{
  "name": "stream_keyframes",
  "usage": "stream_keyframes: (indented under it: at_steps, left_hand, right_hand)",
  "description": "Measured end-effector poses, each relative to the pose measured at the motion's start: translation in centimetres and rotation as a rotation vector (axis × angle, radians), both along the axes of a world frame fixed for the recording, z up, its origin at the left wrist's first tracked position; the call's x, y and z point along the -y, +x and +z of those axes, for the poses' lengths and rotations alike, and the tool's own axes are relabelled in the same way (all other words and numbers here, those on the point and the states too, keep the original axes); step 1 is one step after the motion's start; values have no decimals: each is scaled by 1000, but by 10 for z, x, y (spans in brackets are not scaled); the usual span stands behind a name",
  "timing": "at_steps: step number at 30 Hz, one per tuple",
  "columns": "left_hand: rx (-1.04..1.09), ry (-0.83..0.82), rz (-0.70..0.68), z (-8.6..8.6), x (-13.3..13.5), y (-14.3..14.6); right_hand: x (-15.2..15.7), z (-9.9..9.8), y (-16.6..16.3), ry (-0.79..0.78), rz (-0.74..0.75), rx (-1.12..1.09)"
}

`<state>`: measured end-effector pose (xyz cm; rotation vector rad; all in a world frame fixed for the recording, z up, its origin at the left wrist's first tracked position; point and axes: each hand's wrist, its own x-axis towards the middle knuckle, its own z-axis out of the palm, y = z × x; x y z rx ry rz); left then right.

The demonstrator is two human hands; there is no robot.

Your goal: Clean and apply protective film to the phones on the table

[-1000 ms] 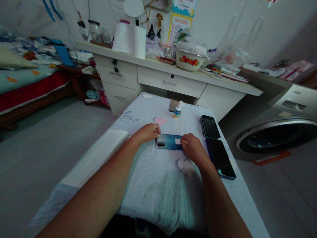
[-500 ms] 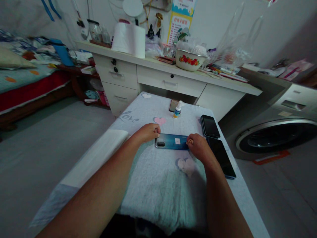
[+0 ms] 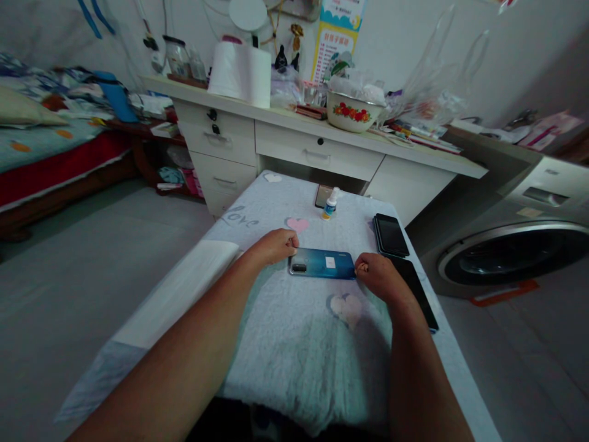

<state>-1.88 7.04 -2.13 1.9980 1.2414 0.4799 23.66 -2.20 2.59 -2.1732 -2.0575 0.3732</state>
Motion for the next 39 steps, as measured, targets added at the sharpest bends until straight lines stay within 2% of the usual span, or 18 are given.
stream_keyframes:
  at_steps: [9,19,25,39]
  left_hand:
    - [-9,27,-25,-1,-1,0]
    - [-9,11,1,5,3,2]
    - [-19,15,10,6,3,2]
    - [-24,22,-3,2,1,2]
  right_hand:
    - [-3,-3,-6,73,9,14]
    - [-17,-23,-7,214,-29,14]
    - [-23,-28,-10,285,-33,3]
    - [-30,-28,-12,286,-40,6]
